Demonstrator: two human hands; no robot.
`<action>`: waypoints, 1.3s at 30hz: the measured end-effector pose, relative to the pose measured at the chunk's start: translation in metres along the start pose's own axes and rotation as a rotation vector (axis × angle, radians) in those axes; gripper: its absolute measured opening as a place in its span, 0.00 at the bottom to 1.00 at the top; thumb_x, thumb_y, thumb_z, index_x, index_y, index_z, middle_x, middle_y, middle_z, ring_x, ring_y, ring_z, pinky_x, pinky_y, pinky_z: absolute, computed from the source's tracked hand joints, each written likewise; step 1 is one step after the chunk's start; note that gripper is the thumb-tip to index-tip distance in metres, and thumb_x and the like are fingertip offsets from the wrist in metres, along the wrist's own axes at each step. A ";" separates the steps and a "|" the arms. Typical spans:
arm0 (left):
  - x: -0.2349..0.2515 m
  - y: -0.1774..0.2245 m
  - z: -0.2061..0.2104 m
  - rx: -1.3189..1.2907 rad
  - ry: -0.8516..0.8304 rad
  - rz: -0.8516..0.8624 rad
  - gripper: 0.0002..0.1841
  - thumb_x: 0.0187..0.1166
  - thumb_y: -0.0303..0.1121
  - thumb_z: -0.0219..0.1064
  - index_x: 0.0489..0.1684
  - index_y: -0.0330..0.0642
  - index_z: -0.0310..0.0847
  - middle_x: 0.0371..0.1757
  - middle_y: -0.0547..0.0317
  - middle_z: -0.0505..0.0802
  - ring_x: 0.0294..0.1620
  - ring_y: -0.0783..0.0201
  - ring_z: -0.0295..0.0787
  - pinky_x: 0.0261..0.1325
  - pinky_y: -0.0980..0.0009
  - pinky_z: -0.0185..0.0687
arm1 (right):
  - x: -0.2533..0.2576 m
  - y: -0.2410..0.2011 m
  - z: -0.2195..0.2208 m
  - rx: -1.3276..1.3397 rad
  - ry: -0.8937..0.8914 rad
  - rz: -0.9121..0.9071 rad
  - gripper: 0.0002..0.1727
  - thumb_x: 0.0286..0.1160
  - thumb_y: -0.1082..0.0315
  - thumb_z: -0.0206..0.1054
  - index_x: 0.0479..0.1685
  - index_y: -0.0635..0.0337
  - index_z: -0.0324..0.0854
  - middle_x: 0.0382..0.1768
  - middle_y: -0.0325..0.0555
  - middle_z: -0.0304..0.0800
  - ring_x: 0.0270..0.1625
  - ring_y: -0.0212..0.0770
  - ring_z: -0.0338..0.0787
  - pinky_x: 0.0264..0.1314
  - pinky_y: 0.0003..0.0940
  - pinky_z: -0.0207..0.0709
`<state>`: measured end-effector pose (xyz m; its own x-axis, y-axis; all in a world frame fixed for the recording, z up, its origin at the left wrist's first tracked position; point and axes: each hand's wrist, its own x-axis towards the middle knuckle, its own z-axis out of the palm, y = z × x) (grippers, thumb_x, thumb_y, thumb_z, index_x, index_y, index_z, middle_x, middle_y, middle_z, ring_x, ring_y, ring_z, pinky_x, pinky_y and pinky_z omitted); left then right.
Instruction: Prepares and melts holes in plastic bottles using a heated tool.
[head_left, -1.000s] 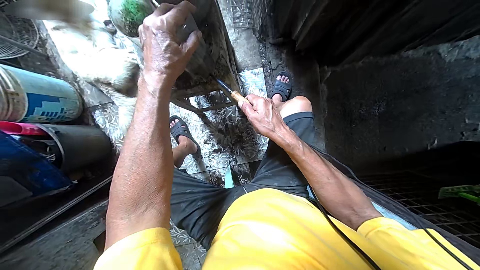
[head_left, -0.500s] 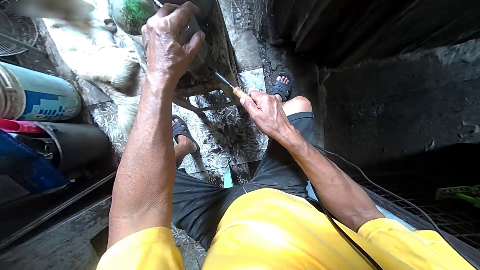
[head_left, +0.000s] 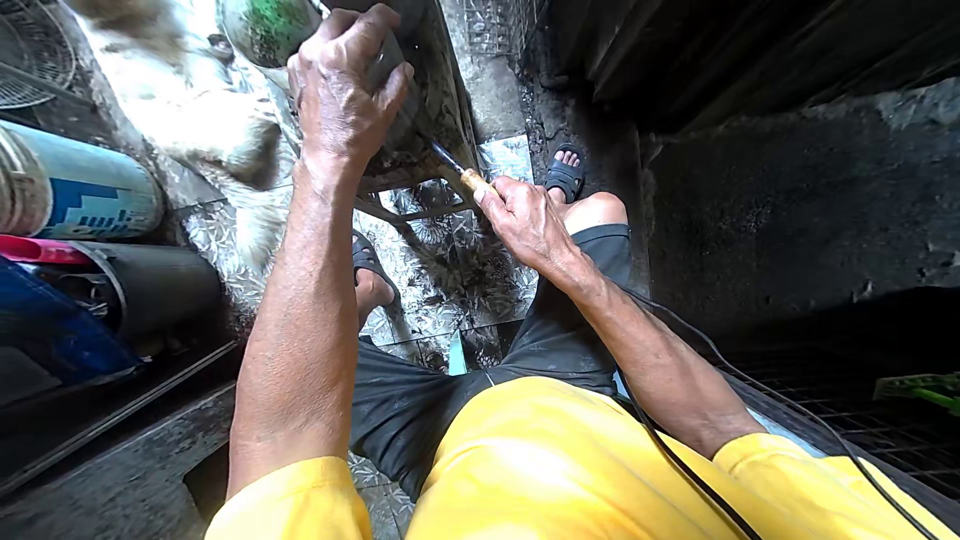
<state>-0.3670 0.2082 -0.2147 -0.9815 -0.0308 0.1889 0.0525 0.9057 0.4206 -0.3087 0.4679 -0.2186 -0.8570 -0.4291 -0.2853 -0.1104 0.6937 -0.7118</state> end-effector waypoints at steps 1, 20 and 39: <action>-0.001 0.001 0.000 0.001 -0.003 -0.001 0.23 0.81 0.52 0.65 0.72 0.58 0.85 0.68 0.53 0.91 0.63 0.52 0.90 0.63 0.45 0.80 | 0.001 0.000 0.001 0.009 0.000 0.002 0.22 0.90 0.51 0.53 0.30 0.54 0.78 0.21 0.41 0.77 0.27 0.42 0.82 0.33 0.46 0.73; 0.011 0.017 -0.028 0.107 -0.259 -0.183 0.49 0.58 0.77 0.67 0.83 0.61 0.74 0.75 0.49 0.85 0.75 0.45 0.81 0.73 0.35 0.73 | -0.023 0.029 -0.012 0.047 0.002 0.007 0.23 0.89 0.50 0.52 0.29 0.56 0.78 0.20 0.43 0.77 0.27 0.45 0.82 0.33 0.49 0.74; 0.003 0.000 -0.004 0.018 -0.044 -0.159 0.33 0.74 0.68 0.63 0.72 0.59 0.84 0.66 0.53 0.91 0.65 0.52 0.88 0.69 0.46 0.79 | -0.013 0.020 -0.002 0.058 -0.010 -0.024 0.22 0.89 0.50 0.53 0.31 0.54 0.80 0.20 0.41 0.77 0.26 0.42 0.81 0.33 0.47 0.72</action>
<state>-0.3695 0.2065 -0.2108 -0.9843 -0.1562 0.0818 -0.1071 0.8981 0.4265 -0.3010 0.4887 -0.2281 -0.8496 -0.4509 -0.2738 -0.1008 0.6484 -0.7546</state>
